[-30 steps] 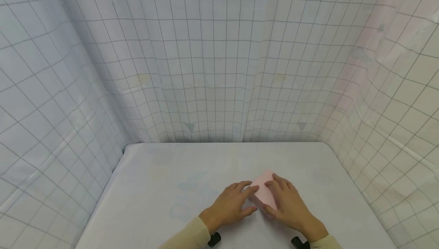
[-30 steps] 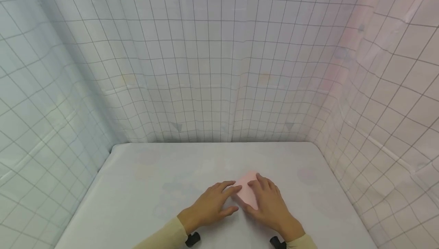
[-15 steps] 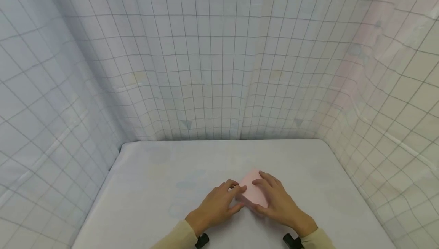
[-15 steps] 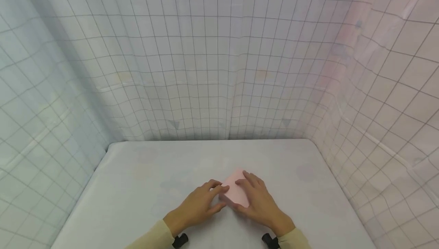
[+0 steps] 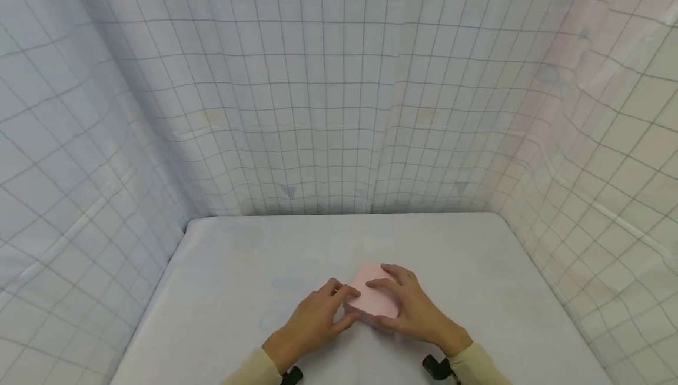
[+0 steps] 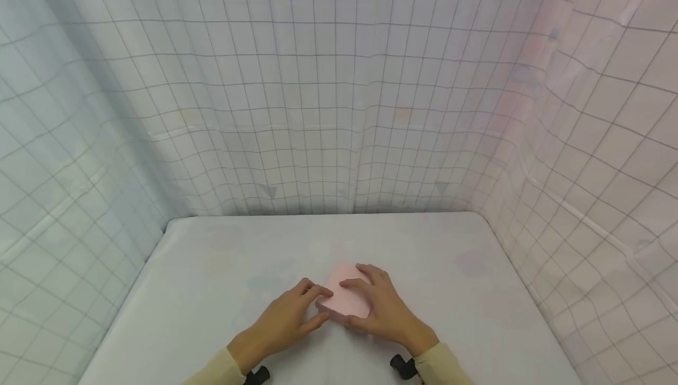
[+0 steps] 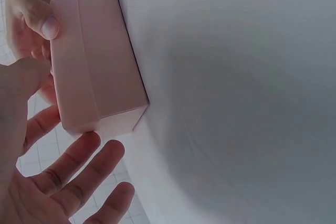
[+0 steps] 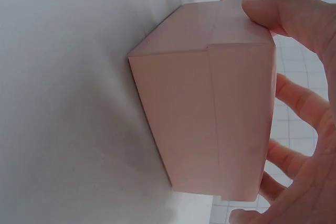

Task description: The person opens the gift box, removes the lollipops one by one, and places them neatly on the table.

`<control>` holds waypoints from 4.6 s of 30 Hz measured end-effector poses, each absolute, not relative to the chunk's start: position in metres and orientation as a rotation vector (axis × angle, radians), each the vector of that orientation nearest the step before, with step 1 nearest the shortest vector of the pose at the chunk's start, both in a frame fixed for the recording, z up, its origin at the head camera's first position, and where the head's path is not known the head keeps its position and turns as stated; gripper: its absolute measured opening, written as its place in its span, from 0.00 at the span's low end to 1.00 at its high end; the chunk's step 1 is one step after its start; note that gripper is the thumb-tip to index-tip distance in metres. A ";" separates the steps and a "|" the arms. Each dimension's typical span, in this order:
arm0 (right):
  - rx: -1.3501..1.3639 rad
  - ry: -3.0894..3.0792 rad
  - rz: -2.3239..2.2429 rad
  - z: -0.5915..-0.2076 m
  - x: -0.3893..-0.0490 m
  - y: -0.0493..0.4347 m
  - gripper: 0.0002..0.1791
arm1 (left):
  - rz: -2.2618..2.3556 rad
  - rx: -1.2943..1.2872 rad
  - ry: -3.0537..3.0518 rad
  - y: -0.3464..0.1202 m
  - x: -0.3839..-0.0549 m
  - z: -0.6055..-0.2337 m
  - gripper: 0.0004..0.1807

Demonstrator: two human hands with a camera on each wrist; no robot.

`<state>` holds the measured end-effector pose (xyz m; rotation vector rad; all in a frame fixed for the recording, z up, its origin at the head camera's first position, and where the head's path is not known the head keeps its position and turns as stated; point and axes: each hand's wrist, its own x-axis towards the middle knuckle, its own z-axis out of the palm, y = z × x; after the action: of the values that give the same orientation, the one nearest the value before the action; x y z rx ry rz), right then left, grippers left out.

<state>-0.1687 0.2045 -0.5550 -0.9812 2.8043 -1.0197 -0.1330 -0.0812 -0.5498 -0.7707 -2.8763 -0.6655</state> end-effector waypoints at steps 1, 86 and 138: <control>-0.994 2.786 -1.030 -0.555 -0.169 0.203 0.36 | -0.680 -0.760 -2.885 -0.084 -0.132 -0.550 0.23; -1.000 2.568 -1.097 -0.564 -0.176 0.208 0.70 | -1.114 -0.576 -2.912 -0.128 -0.126 -0.555 0.64; -1.089 2.454 -1.445 -0.536 -0.176 0.186 0.69 | -1.374 -0.674 -2.515 -0.142 -0.122 -0.532 0.58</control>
<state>-0.1756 0.1859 -0.5361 -1.0889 2.4535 -1.4452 -0.1220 -0.1417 -0.5317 -0.6737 -2.5149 -1.3739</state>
